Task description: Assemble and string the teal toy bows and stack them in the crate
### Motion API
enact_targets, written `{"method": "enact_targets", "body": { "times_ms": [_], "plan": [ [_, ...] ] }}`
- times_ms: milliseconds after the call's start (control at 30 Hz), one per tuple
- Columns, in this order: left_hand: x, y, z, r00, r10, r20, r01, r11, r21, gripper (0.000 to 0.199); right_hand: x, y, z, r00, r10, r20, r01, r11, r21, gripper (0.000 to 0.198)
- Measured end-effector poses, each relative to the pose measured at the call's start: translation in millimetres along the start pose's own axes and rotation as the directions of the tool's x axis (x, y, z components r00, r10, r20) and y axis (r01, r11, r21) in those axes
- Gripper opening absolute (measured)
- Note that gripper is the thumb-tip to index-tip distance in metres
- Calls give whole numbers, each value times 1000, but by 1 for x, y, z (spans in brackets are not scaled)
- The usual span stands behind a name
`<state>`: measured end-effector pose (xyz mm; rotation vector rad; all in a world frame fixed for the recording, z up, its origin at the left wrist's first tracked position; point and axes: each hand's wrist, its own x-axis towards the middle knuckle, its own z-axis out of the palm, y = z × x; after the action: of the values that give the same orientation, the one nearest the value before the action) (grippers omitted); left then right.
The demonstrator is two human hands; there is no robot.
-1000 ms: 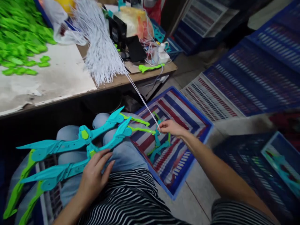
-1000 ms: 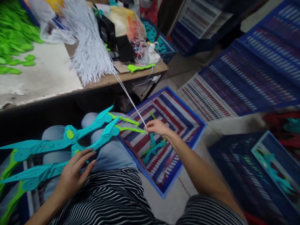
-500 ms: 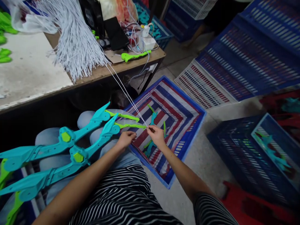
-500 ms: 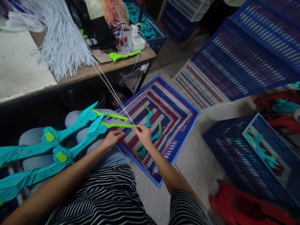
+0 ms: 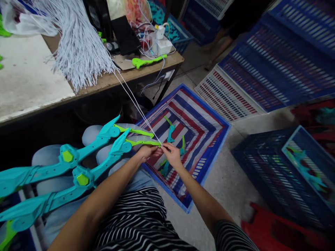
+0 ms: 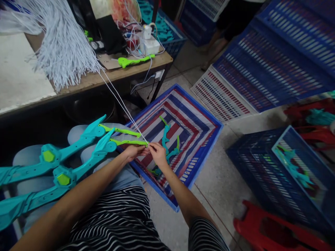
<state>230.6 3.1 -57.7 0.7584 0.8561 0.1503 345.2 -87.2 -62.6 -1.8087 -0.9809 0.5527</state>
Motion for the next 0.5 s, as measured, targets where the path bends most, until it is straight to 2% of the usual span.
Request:
{"method": "enact_targets", "body": {
  "times_ms": [100, 233, 300, 400, 500],
  "plan": [
    [0, 0, 5, 999, 10, -31, -8, 997, 72, 16, 6, 6, 1, 993, 105, -58, -100, 992, 75, 20],
    [-8, 7, 14, 992, 27, -122, -1, 978, 209, 19, 12, 9, 12, 988, 156, -14, -152, 980, 129, 22],
    [-26, 13, 9, 984, 45, -172, 3, 962, 272, 22, 11, 7, 13, 986, 166, 4, -165, 975, 149, 23],
    [-89, 12, -25, 974, 104, -202, -20, 924, 381, 27, 7, 1, 5, 985, 173, 14, -172, 970, 173, 24],
    [-186, -12, -84, 961, 198, -195, -36, 786, 618, 41, 0, -3, -8, 981, 189, 33, -192, 964, 185, 27]
  ]
}}
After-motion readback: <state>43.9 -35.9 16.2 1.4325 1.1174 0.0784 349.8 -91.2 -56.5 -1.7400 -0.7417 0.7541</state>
